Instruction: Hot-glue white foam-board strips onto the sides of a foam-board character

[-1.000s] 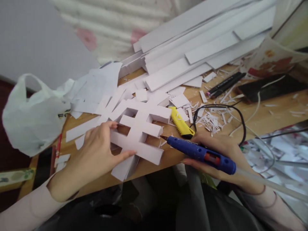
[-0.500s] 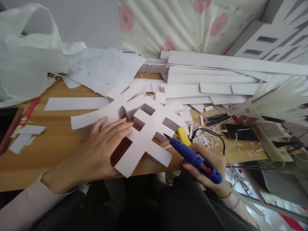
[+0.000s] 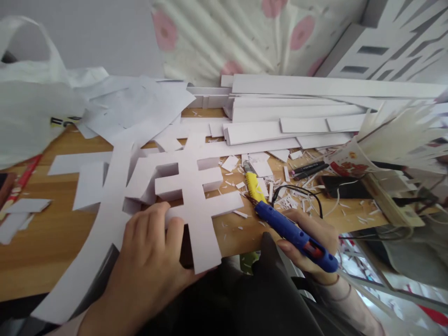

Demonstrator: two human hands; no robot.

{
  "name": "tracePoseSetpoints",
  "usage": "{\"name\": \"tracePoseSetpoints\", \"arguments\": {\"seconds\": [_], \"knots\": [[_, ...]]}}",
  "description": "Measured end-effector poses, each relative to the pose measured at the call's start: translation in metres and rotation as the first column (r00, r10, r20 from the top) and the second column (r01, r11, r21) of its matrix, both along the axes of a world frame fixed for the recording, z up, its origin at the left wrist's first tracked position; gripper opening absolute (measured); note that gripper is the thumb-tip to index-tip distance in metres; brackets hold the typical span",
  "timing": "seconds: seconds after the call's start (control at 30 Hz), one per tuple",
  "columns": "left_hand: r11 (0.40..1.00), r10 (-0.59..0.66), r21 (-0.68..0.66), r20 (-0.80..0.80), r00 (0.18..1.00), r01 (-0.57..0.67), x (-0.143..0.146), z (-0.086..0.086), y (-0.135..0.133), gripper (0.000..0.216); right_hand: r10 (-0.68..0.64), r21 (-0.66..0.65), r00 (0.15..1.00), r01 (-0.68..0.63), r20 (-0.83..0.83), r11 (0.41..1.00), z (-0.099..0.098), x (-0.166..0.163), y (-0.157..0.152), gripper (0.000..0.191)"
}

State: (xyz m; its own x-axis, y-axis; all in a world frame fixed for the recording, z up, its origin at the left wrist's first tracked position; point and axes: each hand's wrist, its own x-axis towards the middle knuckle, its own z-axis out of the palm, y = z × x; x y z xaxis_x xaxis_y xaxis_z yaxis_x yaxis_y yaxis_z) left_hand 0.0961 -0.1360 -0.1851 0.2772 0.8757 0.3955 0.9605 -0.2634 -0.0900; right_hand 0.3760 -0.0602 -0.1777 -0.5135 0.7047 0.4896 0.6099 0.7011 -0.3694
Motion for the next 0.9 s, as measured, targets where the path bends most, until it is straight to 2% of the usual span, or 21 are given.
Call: {"name": "tracePoseSetpoints", "arguments": {"seconds": [0.07,0.17,0.3,0.43,0.5,0.6,0.67,0.73,0.83,0.9], "knots": [[0.998,0.054,-0.035,-0.041,0.998,-0.055,0.013,0.004,0.005,0.056,0.0,-0.004,1.0,-0.001,-0.025,1.0,-0.004,0.0,0.005,0.034],[0.989,0.034,-0.144,-0.053,0.998,-0.041,0.026,0.01,0.011,0.051,0.033,-0.026,0.997,-0.035,-0.076,0.999,-0.007,-0.002,0.013,0.03],[0.97,-0.063,-0.236,-0.016,0.998,0.057,0.025,0.021,0.015,0.036,0.06,-0.058,0.993,-0.066,-0.099,0.996,-0.004,0.0,0.028,0.026],[0.887,-0.187,-0.408,0.114,0.976,0.218,0.004,0.046,0.032,0.021,0.125,-0.019,0.989,-0.127,-0.074,0.992,0.007,0.005,0.052,0.033],[0.875,-0.218,-0.409,0.142,0.966,0.258,-0.005,0.062,0.052,0.026,0.194,0.008,0.981,-0.195,0.003,0.981,0.017,0.005,0.067,0.044],[0.91,-0.16,-0.344,0.218,0.963,0.229,-0.007,0.076,0.089,0.018,0.198,-0.168,0.948,-0.159,0.248,0.973,0.038,0.0,0.09,0.064],[0.896,-0.116,-0.382,0.288,0.95,0.226,-0.004,0.074,0.11,0.013,0.212,-0.26,0.93,-0.134,0.3,0.956,0.05,-0.007,0.102,0.073],[0.894,-0.12,-0.389,0.27,0.955,0.222,-0.002,0.064,0.121,0.012,0.264,-0.299,0.927,-0.181,0.267,0.937,0.055,-0.015,0.111,0.077],[0.917,-0.133,-0.353,0.172,0.976,0.187,-0.006,0.044,0.121,0.016,0.378,-0.289,0.91,-0.322,0.168,0.902,0.052,-0.026,0.12,0.071],[0.938,-0.066,-0.325,0.175,0.982,0.121,-0.011,0.036,0.115,0.018,0.44,-0.284,0.889,-0.392,0.127,0.875,0.047,-0.031,0.125,0.065]]}}
